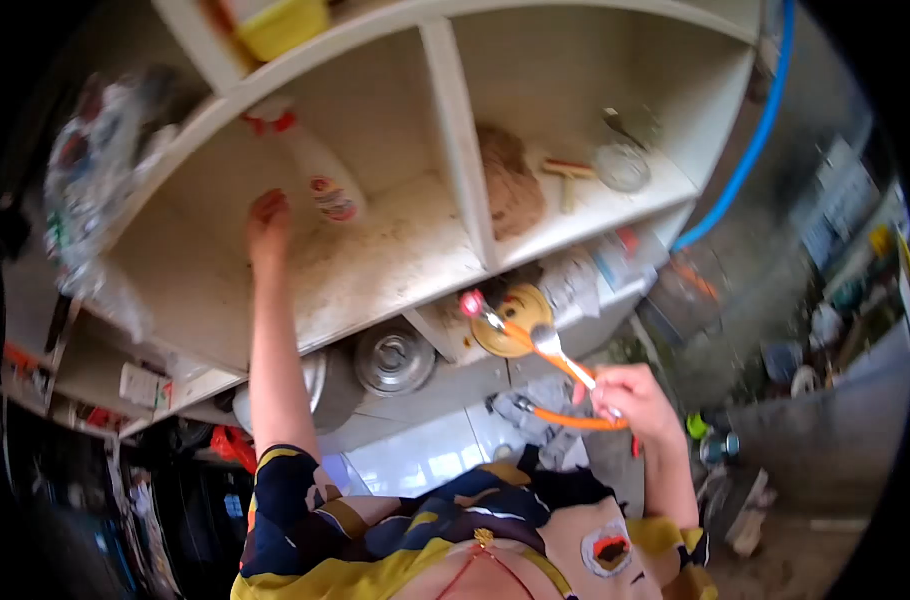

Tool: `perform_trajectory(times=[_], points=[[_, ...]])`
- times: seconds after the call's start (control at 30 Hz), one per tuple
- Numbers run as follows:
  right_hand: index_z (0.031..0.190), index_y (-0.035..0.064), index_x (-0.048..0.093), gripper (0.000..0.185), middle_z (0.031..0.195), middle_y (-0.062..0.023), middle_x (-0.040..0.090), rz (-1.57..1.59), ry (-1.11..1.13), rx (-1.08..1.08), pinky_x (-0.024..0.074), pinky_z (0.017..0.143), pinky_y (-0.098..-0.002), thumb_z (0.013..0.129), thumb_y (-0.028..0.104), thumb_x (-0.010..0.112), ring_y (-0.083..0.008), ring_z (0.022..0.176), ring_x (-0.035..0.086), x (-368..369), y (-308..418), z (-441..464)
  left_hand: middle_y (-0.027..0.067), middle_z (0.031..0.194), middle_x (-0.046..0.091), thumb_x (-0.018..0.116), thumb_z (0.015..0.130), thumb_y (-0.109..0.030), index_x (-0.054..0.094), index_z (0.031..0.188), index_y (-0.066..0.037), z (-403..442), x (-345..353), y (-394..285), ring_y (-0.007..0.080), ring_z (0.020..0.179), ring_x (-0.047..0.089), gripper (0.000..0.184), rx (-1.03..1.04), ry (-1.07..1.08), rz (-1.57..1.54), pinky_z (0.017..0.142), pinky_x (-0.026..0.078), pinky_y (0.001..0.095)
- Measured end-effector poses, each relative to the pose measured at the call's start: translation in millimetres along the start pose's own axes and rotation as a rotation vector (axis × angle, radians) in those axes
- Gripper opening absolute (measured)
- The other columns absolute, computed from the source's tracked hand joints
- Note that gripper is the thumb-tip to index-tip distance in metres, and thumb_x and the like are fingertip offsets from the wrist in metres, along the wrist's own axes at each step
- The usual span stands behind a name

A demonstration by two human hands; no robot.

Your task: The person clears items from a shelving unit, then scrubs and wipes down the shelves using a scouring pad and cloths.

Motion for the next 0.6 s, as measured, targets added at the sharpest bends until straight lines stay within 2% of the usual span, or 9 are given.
perform_trajectory(times=[0.03, 0.1, 0.13, 0.17, 0.27, 0.37, 0.5, 0.57, 0.6], points=[[0.062, -0.0033, 0.054, 0.026, 0.072, -0.0166, 0.060, 0.043, -0.018, -0.046, 0.0330, 0.047, -0.0212, 0.080, 0.015, 0.056, -0.0060, 0.048, 0.042, 0, 10, -1, 0.0096, 0.100, 0.065, 0.057, 0.081, -0.007, 0.060, 0.108, -0.001, -2, 11, -15, 0.0170, 0.092, 0.060, 0.028, 0.018, 0.033, -0.057, 0.082, 0.046, 0.0288], [0.062, -0.0025, 0.054, 0.023, 0.075, -0.0142, 0.060, 0.170, 0.017, -0.058, 0.0323, 0.048, -0.0218, 0.078, 0.013, 0.054, -0.0055, 0.049, 0.039, 1, 22, -5, 0.0090, 0.100, 0.065, 0.057, 0.082, -0.008, 0.060, 0.108, -0.001, -26, 37, -48, 0.0157, 0.092, 0.059, 0.028, -0.013, 0.117, -0.131, 0.081, 0.046, 0.0282], [0.060, -0.0023, 0.052, 0.028, 0.073, -0.0201, 0.058, 0.221, 0.057, -0.151, 0.0312, 0.045, -0.0224, 0.081, 0.016, 0.054, -0.0052, 0.044, 0.036, 3, 29, -5, 0.0084, 0.101, 0.065, 0.058, 0.082, -0.008, 0.060, 0.108, -0.001, -38, 43, -64, 0.0145, 0.092, 0.059, 0.027, -0.013, 0.142, -0.171, 0.081, 0.046, 0.0277], [0.060, -0.0023, 0.052, 0.028, 0.073, -0.0201, 0.058, 0.224, 0.073, -0.144, 0.0312, 0.045, -0.0224, 0.081, 0.016, 0.054, -0.0052, 0.044, 0.036, 8, 31, -2, 0.0074, 0.102, 0.064, 0.060, 0.082, -0.009, 0.061, 0.109, -0.002, -54, 50, -62, 0.0126, 0.091, 0.058, 0.027, -0.135, 0.153, -0.210, 0.081, 0.046, 0.0268], [0.063, -0.0026, 0.049, 0.030, 0.074, -0.0283, 0.055, 0.510, 0.165, -0.151, 0.0277, 0.039, -0.0209, 0.085, 0.017, 0.051, -0.0041, 0.038, 0.032, 28, 47, 9, 0.0082, 0.103, 0.062, 0.060, 0.082, -0.007, 0.058, 0.110, 0.000, -95, 59, -74, 0.0143, 0.098, 0.056, 0.028, -0.126, 0.267, -0.315, 0.082, 0.045, 0.0264], [0.066, -0.0006, 0.048, 0.029, 0.079, -0.0291, 0.054, 0.682, 0.178, -0.103, 0.0282, 0.039, -0.0206, 0.087, 0.020, 0.050, -0.0038, 0.038, 0.032, 52, 50, 36, 0.0083, 0.104, 0.061, 0.060, 0.084, -0.008, 0.057, 0.112, 0.001, -122, 37, -75, 0.0146, 0.100, 0.056, 0.029, -0.266, 0.225, -0.366, 0.082, 0.045, 0.0264], [0.070, 0.0049, 0.048, 0.026, 0.091, -0.0209, 0.054, 0.973, 0.193, -0.011, 0.0294, 0.042, -0.0186, 0.090, 0.023, 0.048, -0.0029, 0.042, 0.033, 91, 37, 90, 0.0104, 0.108, 0.059, 0.058, 0.087, -0.012, 0.053, 0.119, 0.000, -143, -4, -62, 0.0167, 0.101, 0.055, 0.034, -0.285, 0.150, -0.310, 0.081, 0.047, 0.0283], [0.071, 0.0056, 0.049, 0.026, 0.092, -0.0188, 0.054, 1.064, 0.229, -0.009, 0.0294, 0.043, -0.0184, 0.090, 0.023, 0.047, -0.0026, 0.043, 0.033, 114, 32, 116, 0.0135, 0.117, 0.054, 0.054, 0.091, -0.017, 0.046, 0.127, -0.001, -161, -18, -53, 0.0229, 0.103, 0.056, 0.040, -0.418, 0.104, -0.365, 0.080, 0.051, 0.0331], [0.072, 0.0062, 0.049, 0.026, 0.093, -0.0167, 0.054, 1.158, 0.263, -0.002, 0.0295, 0.044, -0.0182, 0.091, 0.024, 0.047, -0.0024, 0.043, 0.034, 127, 30, 126, 0.0144, 0.121, 0.050, 0.052, 0.092, -0.021, 0.035, 0.136, -0.004, -171, -23, -49, 0.0244, 0.101, 0.058, 0.050, -0.430, 0.099, -0.360, 0.075, 0.053, 0.0321]])
Point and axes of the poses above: each hand's wrist, its own z-axis towards the middle knuckle, its own x-axis out of the palm, y = z × x, the point moved 10 cm from there along z, towards the middle knuckle
